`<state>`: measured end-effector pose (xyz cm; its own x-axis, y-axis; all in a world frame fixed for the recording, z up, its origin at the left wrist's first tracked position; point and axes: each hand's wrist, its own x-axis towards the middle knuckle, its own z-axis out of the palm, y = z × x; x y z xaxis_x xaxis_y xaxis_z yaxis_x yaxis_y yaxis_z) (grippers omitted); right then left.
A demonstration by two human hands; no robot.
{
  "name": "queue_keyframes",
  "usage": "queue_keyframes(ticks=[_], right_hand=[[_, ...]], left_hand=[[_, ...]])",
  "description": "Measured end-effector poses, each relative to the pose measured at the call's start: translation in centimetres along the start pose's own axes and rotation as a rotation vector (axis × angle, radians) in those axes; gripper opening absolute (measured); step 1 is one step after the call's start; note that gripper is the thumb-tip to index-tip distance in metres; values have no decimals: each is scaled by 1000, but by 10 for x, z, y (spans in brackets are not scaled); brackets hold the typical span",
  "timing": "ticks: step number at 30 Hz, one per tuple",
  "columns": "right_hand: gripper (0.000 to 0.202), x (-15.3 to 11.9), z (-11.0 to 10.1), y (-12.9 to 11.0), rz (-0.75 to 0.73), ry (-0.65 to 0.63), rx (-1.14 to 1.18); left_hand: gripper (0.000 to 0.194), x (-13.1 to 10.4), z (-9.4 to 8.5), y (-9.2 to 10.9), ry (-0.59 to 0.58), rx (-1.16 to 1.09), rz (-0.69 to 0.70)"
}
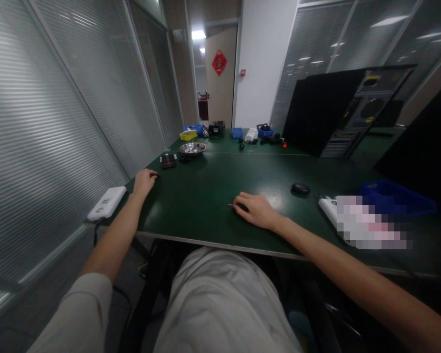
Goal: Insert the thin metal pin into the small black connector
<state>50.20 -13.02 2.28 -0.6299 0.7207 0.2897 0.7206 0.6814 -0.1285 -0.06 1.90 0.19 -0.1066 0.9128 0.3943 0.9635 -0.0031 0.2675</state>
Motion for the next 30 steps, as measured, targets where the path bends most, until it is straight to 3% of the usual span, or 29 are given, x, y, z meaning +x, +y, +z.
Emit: queue_keyframes(ticks=[11,19,30], right_hand=[[26,0,-2,0,-9,-6,0],[25,0,0,2,-13,-1,-5],[25,1,-3,-1,-6,-15,-9]], left_hand=[[32,2,5,-4,35,12,59],[34,-1,1,3,7,72,70],[32,-6,-4,16,20,60,-61]])
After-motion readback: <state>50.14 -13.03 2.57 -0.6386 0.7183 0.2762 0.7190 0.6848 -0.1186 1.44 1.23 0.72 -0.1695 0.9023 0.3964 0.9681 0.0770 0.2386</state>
